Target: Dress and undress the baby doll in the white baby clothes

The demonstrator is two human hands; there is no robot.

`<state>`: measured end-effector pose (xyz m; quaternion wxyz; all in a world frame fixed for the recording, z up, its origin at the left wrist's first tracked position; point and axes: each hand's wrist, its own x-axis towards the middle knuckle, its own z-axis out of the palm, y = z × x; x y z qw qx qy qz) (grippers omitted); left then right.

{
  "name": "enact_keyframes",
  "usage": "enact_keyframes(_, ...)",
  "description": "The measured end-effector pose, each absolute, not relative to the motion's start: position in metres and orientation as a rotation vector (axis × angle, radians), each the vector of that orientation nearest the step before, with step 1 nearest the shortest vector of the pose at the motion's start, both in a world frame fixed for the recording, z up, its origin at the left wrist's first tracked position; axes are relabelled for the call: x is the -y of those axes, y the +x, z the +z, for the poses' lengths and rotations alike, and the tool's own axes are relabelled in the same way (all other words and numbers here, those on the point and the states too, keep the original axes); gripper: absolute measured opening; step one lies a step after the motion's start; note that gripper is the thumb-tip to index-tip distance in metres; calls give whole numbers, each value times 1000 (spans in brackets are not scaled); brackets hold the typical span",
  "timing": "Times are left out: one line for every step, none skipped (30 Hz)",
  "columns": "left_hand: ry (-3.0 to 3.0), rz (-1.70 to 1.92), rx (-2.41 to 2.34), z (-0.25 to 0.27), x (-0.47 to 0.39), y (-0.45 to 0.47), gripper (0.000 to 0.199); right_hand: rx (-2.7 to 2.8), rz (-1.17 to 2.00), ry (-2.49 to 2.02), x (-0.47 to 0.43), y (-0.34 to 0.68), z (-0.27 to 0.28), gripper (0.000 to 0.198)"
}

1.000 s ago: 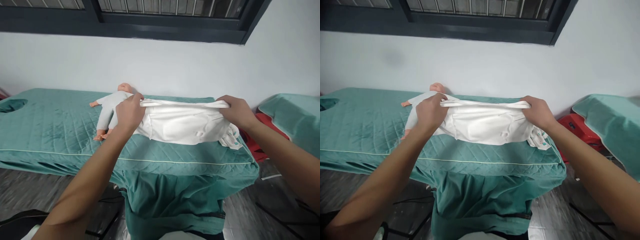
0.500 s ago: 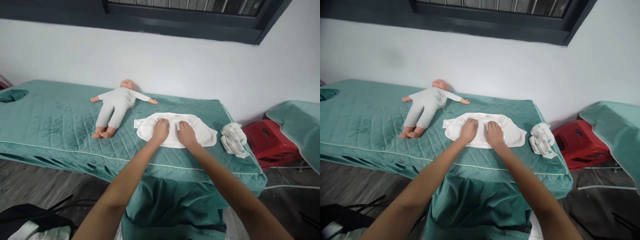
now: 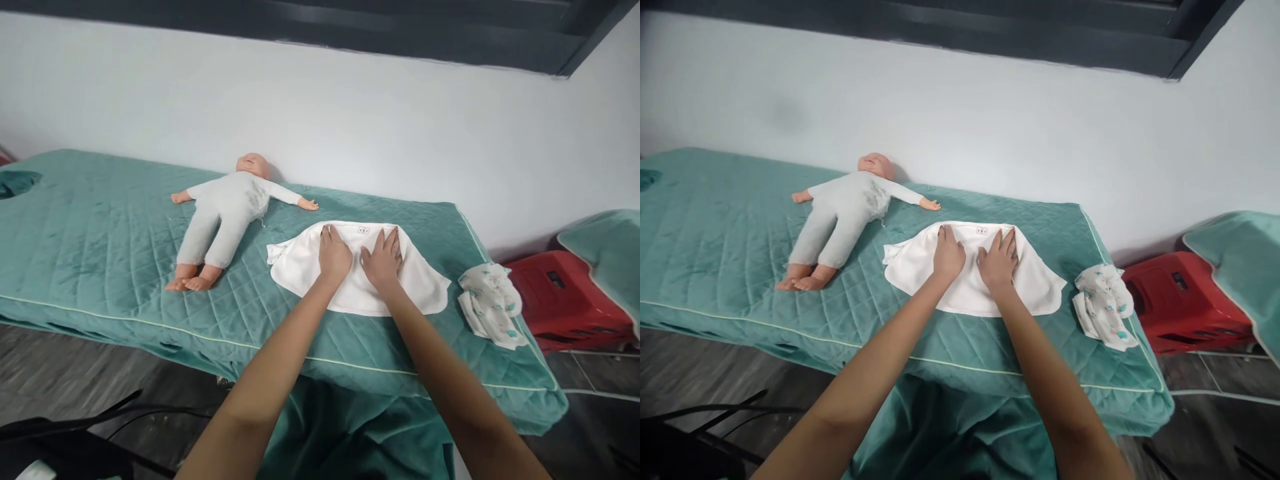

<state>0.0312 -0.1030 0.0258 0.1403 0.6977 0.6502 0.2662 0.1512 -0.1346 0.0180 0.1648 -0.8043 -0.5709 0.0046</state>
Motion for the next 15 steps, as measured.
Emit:
enact_keyframes(2007, 807, -1852, 24, 102, 34, 62, 1618, -8, -2260, 135, 154, 17, 74)
enact_keyframes(2011, 834, -1832, 22, 100, 36, 64, 1612, -20, -2228, 134, 157, 16, 73)
enact_keyframes(2024, 853, -1820, 20, 99, 38, 65, 1607, -27, -2196, 133, 161, 15, 70)
enact_keyframes(2041, 866, -1815, 18, 97, 39, 65, 1603, -37, -2160, 132, 165, 15, 66)
enact_keyframes(2054, 876, -1824, 18, 95, 41, 64, 1598, -51, -2125, 130, 169, 15, 60)
enact_keyframes(2057, 880, -1844, 17, 93, 43, 63, 1594, -68, -2094, 128, 173, 15, 55)
enact_keyframes(2056, 876, -1870, 17, 91, 45, 62, 1596, -84, -2073, 126, 176, 15, 50)
enact_keyframes(2050, 863, -1899, 18, 89, 47, 61, 1607, -94, -2062, 123, 180, 15, 46)
enact_keyframes(2040, 840, -1926, 18, 87, 50, 61, 1624, -97, -2064, 120, 183, 14, 44)
enact_keyframes(2030, 814, -1950, 19, 83, 53, 61, 1646, -94, -2072, 116, 186, 13, 43)
enact_keyframes(2024, 787, -1973, 19, 80, 56, 61, 1674, -90, -2077, 111, 189, 12, 43)
enact_keyframes(2021, 760, -1997, 19, 76, 59, 62, 1703, -90, -2078, 106, 193, 11, 44)
enact_keyframes(2023, 737, -2023, 19, 72, 61, 62, 1728, -94, -2075, 101, 196, 10, 45)
enact_keyframes(2028, 717, -2049, 19, 68, 64, 63, 1750, -103, -2072, 95, 199, 8, 47)
enact_keyframes(2035, 700, -2075, 19, 64, 67, 63, 1765, -113, -2072, 90, 202, 6, 50)
